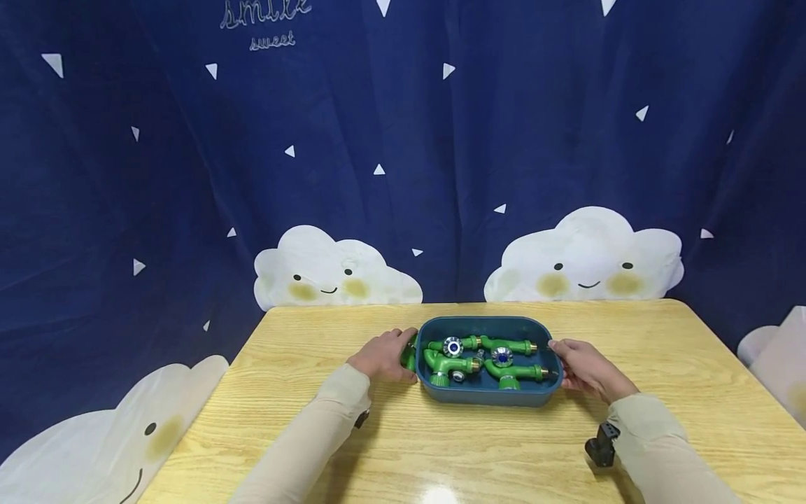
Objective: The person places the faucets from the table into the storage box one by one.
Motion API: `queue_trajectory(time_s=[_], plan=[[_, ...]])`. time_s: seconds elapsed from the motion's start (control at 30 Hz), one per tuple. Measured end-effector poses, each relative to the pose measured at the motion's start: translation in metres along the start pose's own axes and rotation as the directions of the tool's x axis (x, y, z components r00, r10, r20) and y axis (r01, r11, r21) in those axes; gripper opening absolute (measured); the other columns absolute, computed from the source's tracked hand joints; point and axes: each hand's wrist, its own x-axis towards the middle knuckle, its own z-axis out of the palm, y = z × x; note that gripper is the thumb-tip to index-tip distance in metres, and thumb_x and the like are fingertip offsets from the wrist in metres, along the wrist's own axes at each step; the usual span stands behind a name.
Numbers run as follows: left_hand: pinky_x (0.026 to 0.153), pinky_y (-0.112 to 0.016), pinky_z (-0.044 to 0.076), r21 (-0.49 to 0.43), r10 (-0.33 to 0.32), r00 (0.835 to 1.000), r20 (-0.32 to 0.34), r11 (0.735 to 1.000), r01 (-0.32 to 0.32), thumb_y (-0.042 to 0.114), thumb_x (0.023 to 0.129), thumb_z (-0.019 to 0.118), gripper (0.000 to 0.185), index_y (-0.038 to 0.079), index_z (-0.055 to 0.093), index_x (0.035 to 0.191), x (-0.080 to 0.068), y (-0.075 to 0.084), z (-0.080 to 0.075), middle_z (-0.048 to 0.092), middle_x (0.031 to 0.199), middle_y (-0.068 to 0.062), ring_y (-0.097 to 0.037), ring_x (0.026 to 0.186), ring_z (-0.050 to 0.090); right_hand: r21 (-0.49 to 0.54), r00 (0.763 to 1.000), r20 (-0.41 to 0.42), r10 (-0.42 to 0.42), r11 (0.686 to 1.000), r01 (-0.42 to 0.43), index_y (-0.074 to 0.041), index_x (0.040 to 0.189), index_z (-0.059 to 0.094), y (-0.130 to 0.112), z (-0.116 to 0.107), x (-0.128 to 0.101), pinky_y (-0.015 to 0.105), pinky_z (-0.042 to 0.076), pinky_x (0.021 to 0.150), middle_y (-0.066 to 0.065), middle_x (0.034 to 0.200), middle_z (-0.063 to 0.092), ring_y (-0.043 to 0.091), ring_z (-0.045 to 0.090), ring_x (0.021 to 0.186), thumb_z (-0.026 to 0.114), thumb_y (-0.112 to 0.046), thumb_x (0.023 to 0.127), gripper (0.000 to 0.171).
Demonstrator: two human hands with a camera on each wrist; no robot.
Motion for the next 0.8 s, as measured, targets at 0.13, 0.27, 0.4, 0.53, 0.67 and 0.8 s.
queue_trajectory(time_s=[0.13, 0.27, 0.4, 0.53, 0.67, 0.8], plan=[[0.098, -0.040, 0.052, -0.006, -0.014, 1.000, 0.006, 1.000, 0.014, 0.047, 0.076, 0.082, 0.091, 0.022, 0.035, 0.149, 0.000, 0.005, 0.000, 0.058, 0.138, -0.008, -0.026, 0.123, 0.058, 0.003, 1.000, -0.006, 0.007, 1.000, -0.007, -0.003, 0.102, 0.046, 0.001, -0.001, 0.000, 0.020, 0.052, 0.056, -0.005, 0.072, 0.047, 0.004, 0.050, 0.059, 0.029, -0.037, 0.109, 0.038], [0.102, -0.040, 0.051, -0.007, -0.032, 0.999, 0.016, 0.999, 0.032, 0.045, 0.075, 0.084, 0.094, 0.019, 0.033, 0.150, 0.001, 0.008, 0.000, 0.057, 0.141, -0.008, -0.027, 0.126, 0.057, 0.009, 1.000, 0.002, -0.006, 1.000, 0.006, -0.002, 0.106, 0.046, 0.001, 0.000, 0.000, 0.020, 0.052, 0.056, -0.004, 0.073, 0.046, 0.005, 0.050, 0.060, 0.029, -0.037, 0.109, 0.039], [0.101, -0.040, 0.051, -0.004, -0.046, 0.999, 0.023, 0.999, 0.046, 0.047, 0.073, 0.085, 0.097, 0.019, 0.033, 0.151, 0.005, 0.005, 0.000, 0.057, 0.142, -0.007, -0.026, 0.126, 0.058, 0.015, 1.000, 0.021, -0.022, 1.000, 0.022, 0.000, 0.112, 0.045, 0.000, 0.001, -0.001, 0.020, 0.053, 0.056, -0.004, 0.073, 0.046, 0.005, 0.050, 0.060, 0.028, -0.033, 0.109, 0.038], [0.102, -0.041, 0.051, -0.005, -0.080, 0.996, 0.036, 0.997, 0.080, 0.053, 0.073, 0.083, 0.102, 0.021, 0.030, 0.153, 0.006, 0.001, 0.001, 0.055, 0.143, -0.007, -0.026, 0.129, 0.055, 0.026, 1.000, 0.019, -0.021, 0.999, 0.020, -0.001, 0.112, 0.045, -0.001, 0.001, -0.002, 0.020, 0.053, 0.056, -0.005, 0.072, 0.047, 0.004, 0.050, 0.058, 0.028, -0.032, 0.109, 0.035], [0.104, -0.045, 0.048, -0.024, -0.103, 0.994, 0.033, 0.994, 0.104, 0.054, 0.074, 0.082, 0.102, 0.024, 0.027, 0.155, 0.006, -0.004, 0.003, 0.056, 0.141, -0.008, -0.028, 0.128, 0.055, 0.048, 0.999, 0.026, -0.020, 0.999, 0.019, -0.005, 0.105, 0.046, -0.003, 0.001, -0.001, 0.020, 0.054, 0.056, -0.006, 0.071, 0.047, 0.003, 0.051, 0.058, 0.030, -0.032, 0.109, 0.032], [0.108, -0.052, 0.043, -0.042, -0.113, 0.993, 0.035, 0.993, 0.115, 0.052, 0.075, 0.081, 0.098, 0.029, 0.028, 0.155, 0.005, -0.007, 0.003, 0.057, 0.140, -0.007, -0.029, 0.129, 0.053, 0.054, 0.999, 0.034, -0.006, 0.999, 0.004, -0.008, 0.094, 0.046, -0.004, 0.001, -0.001, 0.019, 0.054, 0.056, -0.006, 0.069, 0.049, 0.003, 0.052, 0.057, 0.030, -0.032, 0.109, 0.032]])
